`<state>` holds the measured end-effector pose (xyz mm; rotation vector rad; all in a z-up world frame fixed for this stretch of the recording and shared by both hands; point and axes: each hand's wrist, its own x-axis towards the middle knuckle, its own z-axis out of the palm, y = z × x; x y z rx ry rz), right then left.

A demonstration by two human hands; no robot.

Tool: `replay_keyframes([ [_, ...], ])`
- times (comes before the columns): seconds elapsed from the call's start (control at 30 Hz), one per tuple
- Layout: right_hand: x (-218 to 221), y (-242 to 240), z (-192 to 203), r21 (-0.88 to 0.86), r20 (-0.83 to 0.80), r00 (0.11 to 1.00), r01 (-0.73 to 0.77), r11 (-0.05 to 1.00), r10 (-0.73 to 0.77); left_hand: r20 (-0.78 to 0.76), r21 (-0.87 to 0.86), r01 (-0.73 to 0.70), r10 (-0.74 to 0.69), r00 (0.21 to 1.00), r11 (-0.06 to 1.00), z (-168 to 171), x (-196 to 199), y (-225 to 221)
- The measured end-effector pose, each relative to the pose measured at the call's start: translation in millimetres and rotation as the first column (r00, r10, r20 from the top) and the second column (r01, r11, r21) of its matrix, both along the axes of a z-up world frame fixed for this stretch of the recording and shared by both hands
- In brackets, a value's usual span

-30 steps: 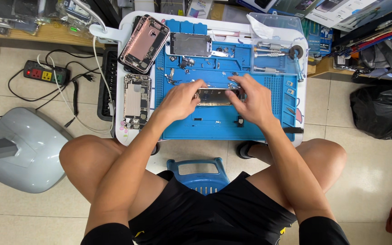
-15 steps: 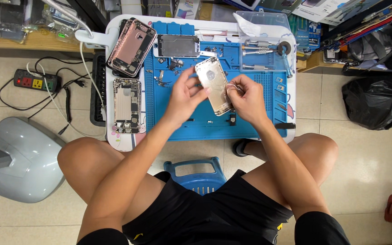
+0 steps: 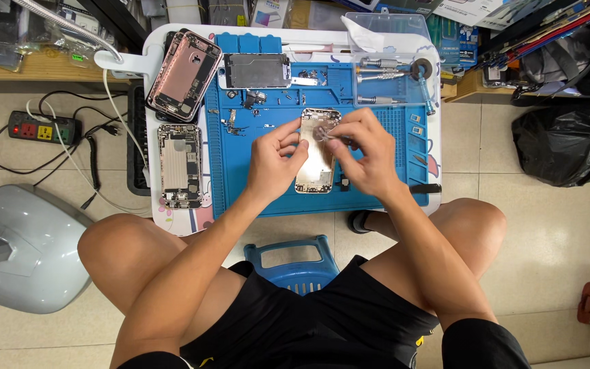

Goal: The person disassembles a smartphone on a blue work mat, removes small components with tweezers, and uses a screwdriver to tighten screws on the back cover. The person handles the phone chassis, screws, and internal parts throughout the process.

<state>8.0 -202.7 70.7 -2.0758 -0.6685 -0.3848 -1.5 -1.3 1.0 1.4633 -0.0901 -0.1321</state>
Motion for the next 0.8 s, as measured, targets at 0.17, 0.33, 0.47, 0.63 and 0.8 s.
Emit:
replay_keyframes([
  [0.17,-1.3,2.2,-9.3,-0.123,0.06,0.998,0.036,0.992,-0.029,0.036,0.039,0.007,-0.009,0.999,0.999,15.9,-2.4,0.3],
  [0.33,-2.6,8.1,-0.1,-0.071,0.081,0.995,0.069,0.995,-0.064,0.06,0.042,0.004,-0.006,0.998,0.999,20.1,-3.1,1.3],
  [0.47,-1.6,7.3,2.9,-0.051,0.031,0.999,0.032,0.998,-0.031,0.071,0.036,0.01,-0.012,0.997,0.999,15.6,-4.5,-1.9],
  [0.63,-0.4,7.6,7.7,-0.036,-0.064,0.998,-0.01,0.999,0.008,0.102,0.091,0.038,-0.047,0.994,0.995,16.8,-5.6,-0.9],
  [0.8,0.3,5.5,13.9,-0.016,-0.095,0.995,-0.018,1.0,0.016,0.11,0.087,0.057,-0.066,0.992,0.995,22.5,-6.2,0.1],
])
